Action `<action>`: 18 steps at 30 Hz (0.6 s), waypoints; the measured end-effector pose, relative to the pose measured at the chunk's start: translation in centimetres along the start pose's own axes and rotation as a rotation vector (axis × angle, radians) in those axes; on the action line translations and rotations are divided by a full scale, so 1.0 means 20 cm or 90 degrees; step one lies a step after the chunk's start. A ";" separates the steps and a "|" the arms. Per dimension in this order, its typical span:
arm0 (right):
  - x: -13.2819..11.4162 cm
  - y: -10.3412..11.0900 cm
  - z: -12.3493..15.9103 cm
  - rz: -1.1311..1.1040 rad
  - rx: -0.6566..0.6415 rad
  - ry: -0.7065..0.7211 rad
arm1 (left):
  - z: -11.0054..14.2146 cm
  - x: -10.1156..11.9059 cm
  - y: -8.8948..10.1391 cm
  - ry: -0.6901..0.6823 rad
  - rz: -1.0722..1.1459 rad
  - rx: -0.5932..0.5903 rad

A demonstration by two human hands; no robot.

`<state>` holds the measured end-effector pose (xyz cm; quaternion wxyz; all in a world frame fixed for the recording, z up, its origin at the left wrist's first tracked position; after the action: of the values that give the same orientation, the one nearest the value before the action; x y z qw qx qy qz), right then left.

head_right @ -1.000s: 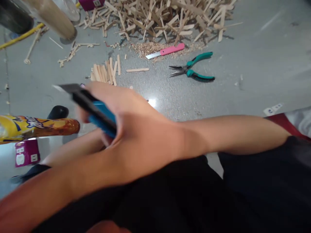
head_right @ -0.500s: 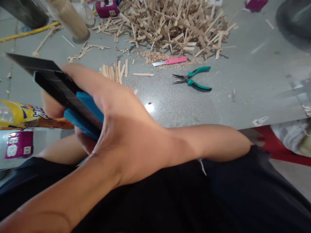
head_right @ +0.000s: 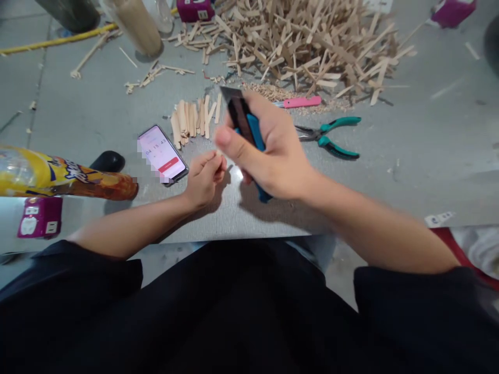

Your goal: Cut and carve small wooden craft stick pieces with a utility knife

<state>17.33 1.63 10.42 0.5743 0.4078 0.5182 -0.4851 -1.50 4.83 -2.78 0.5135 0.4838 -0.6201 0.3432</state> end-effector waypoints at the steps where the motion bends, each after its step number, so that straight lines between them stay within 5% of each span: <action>1: 0.05 0.03 -0.03 0.030 -0.023 -0.013 | 0.00 0.01 0.00 0.019 0.035 0.004; 3: 0.17 0.07 -0.09 0.039 -0.068 -0.011 | 0.00 0.03 0.00 0.071 0.103 0.010; 8: 0.37 0.13 -0.17 0.014 -0.037 0.013 | 0.01 0.09 0.01 0.118 0.144 0.010; 18: 0.35 0.20 -0.14 0.121 0.109 0.024 | 0.01 0.05 0.01 0.088 0.159 -0.018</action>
<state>20.61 4.24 2.99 0.5711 0.5119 0.4443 -0.4631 -1.81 4.45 -1.89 0.5152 0.3703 -0.6435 0.4282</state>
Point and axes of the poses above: each hand's wrist, its own z-axis away from the middle knuckle, its own y-axis out of the back of the hand, x = y × z, the point moved 2 cm from there along -z, towards the middle knuckle, and after that the axes turned 8 degrees about -y, right-handed, at the moved point
